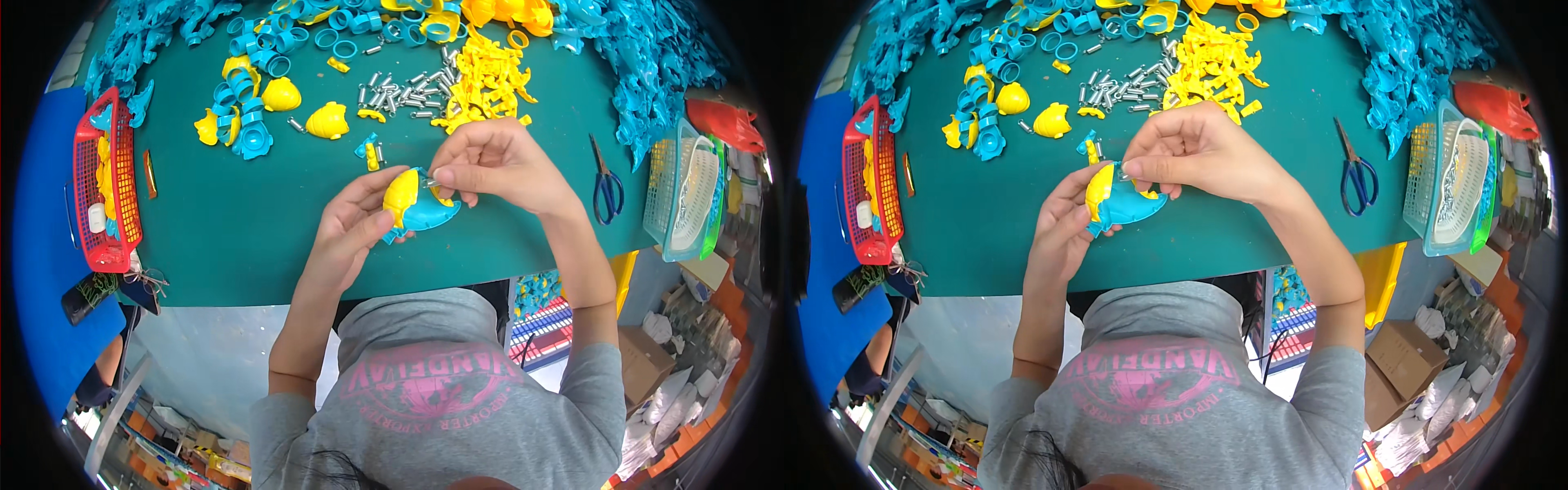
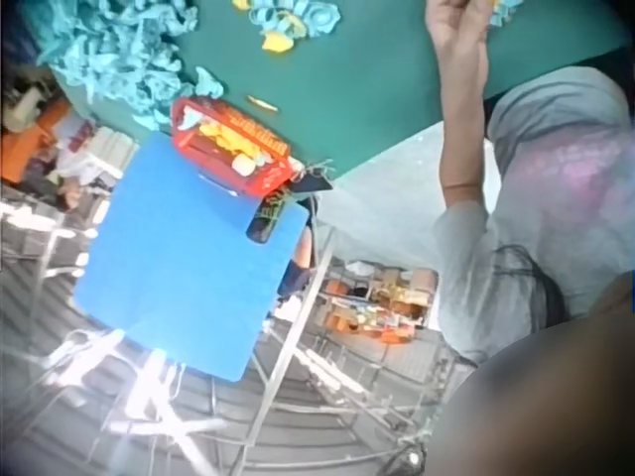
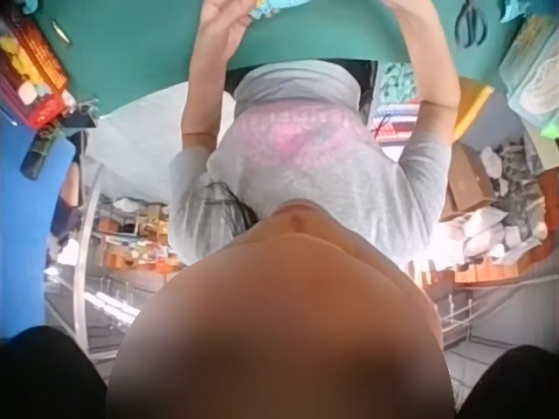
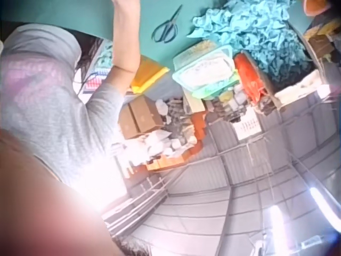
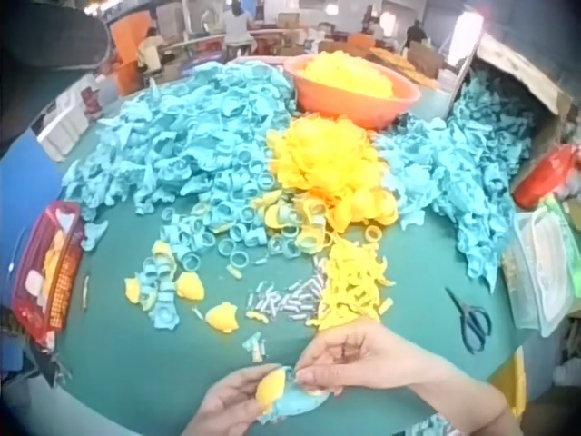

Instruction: Assembling small figures by inserting yellow balloon components into blue balloon bases.

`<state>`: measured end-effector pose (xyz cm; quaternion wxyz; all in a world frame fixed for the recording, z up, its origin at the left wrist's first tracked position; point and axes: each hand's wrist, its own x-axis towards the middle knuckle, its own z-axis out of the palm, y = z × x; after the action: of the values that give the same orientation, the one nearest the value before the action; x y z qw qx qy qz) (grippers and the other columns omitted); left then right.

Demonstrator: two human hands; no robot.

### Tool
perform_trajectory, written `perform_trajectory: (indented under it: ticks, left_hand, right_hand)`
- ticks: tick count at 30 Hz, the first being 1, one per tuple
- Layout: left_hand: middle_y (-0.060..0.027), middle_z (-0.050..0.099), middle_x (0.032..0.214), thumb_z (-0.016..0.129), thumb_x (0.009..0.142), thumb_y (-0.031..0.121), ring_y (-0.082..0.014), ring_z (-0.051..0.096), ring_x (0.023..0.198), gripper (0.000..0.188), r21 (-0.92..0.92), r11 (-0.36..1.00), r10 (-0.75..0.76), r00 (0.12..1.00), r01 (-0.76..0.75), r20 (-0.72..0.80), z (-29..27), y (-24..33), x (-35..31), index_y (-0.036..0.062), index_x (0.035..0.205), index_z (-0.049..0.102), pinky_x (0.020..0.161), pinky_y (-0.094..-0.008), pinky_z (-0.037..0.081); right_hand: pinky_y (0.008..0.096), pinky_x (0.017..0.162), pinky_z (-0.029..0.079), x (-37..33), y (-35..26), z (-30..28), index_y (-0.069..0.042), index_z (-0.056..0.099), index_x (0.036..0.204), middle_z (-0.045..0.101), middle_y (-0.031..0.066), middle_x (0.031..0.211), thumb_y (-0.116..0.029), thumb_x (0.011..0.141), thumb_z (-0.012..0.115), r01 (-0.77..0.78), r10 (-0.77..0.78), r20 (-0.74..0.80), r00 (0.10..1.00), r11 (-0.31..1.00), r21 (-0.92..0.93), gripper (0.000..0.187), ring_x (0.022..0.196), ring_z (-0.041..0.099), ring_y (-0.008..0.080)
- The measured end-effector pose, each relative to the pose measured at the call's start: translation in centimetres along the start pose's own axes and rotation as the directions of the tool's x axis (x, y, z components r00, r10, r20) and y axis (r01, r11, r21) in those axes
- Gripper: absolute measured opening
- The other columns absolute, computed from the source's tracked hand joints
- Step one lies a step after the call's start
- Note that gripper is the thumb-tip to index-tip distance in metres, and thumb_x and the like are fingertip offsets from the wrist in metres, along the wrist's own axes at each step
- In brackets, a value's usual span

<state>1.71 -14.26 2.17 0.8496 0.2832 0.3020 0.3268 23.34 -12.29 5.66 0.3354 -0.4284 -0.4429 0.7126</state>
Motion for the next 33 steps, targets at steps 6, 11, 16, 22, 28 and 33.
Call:
perform_trajectory:
  ticks: [6,11,16,22,28,33]
  left_hand:
    - [-0.0128,0.054,0.112,0.054,0.083,0.011,-0.0158,0.055,0.095,0.045,-0.001,1.000,-0.024,0.999,0.024,0.035,0.2,-0.1,-0.4,-0.0046,0.123,0.042,0.076,-0.0278,0.047]
    - [-0.0126,0.055,0.109,0.053,0.084,0.011,-0.0155,0.057,0.090,0.044,-0.011,0.999,-0.044,0.999,0.044,0.027,0.0,-0.2,-0.6,-0.0049,0.123,0.042,0.073,-0.0267,0.047]
    - [-0.0126,0.057,0.107,0.054,0.084,0.011,-0.0156,0.057,0.089,0.044,-0.012,0.999,-0.037,0.999,0.036,-0.028,0.5,0.2,-0.7,-0.0051,0.123,0.043,0.071,-0.0271,0.048]
    - [-0.0134,0.057,0.108,0.057,0.082,0.009,-0.0165,0.057,0.092,0.045,0.126,0.992,0.037,0.998,-0.029,-0.060,1.7,0.5,-0.4,-0.0055,0.122,0.044,0.074,-0.0282,0.049]
    - [-0.0136,0.055,0.108,0.056,0.081,0.012,-0.0168,0.058,0.086,0.052,0.018,0.999,-0.029,0.999,0.030,-0.040,0.7,0.7,0.4,-0.0057,0.126,0.038,0.071,-0.0277,0.049]
    - [-0.0109,0.052,0.111,0.056,0.082,0.019,-0.0190,0.059,0.080,0.059,-0.134,0.991,-0.007,1.000,0.007,-0.001,1.2,0.9,1.0,0.0002,0.131,0.030,0.065,-0.0278,0.049]
  right_hand:
    - [0.0183,0.050,0.044,-0.2,1.0,-0.5,0.001,0.063,0.085,0.062,0.0044,0.071,-0.009,0.079,0.065,0.082,-0.082,0.035,0.996,0.997,0.004,0.011,0.057,0.054,0.0063]
    - [0.0189,0.053,0.046,0.0,1.6,0.2,0.001,0.063,0.088,0.062,0.0029,0.074,-0.010,0.078,0.066,0.058,-0.062,-0.060,0.996,0.996,-0.068,0.016,0.060,0.055,0.0061]
    - [0.0191,0.056,0.047,-0.5,1.6,-0.1,0.003,0.063,0.090,0.062,0.0029,0.074,-0.008,0.077,0.067,0.065,-0.063,-0.043,0.997,0.998,0.025,0.017,0.063,0.057,0.0064]
    - [0.0203,0.062,0.049,-0.5,1.4,-0.4,0.003,0.062,0.092,0.062,0.0054,0.080,-0.004,0.077,0.066,0.157,-0.168,-0.062,0.984,0.977,-0.146,0.017,0.068,0.058,0.0080]
    - [0.0214,0.067,0.049,-0.2,1.0,-0.5,0.001,0.062,0.097,0.062,0.0044,0.085,-0.006,0.078,0.065,0.050,-0.061,-0.076,0.995,0.990,-0.134,0.021,0.073,0.058,0.0071]
    - [0.0253,0.064,0.045,1.8,-1.0,-7.5,-0.006,0.063,0.098,0.061,0.0041,0.082,-0.014,0.076,0.068,0.151,-0.645,-0.365,0.671,0.602,-0.785,0.024,0.073,0.057,0.0124]
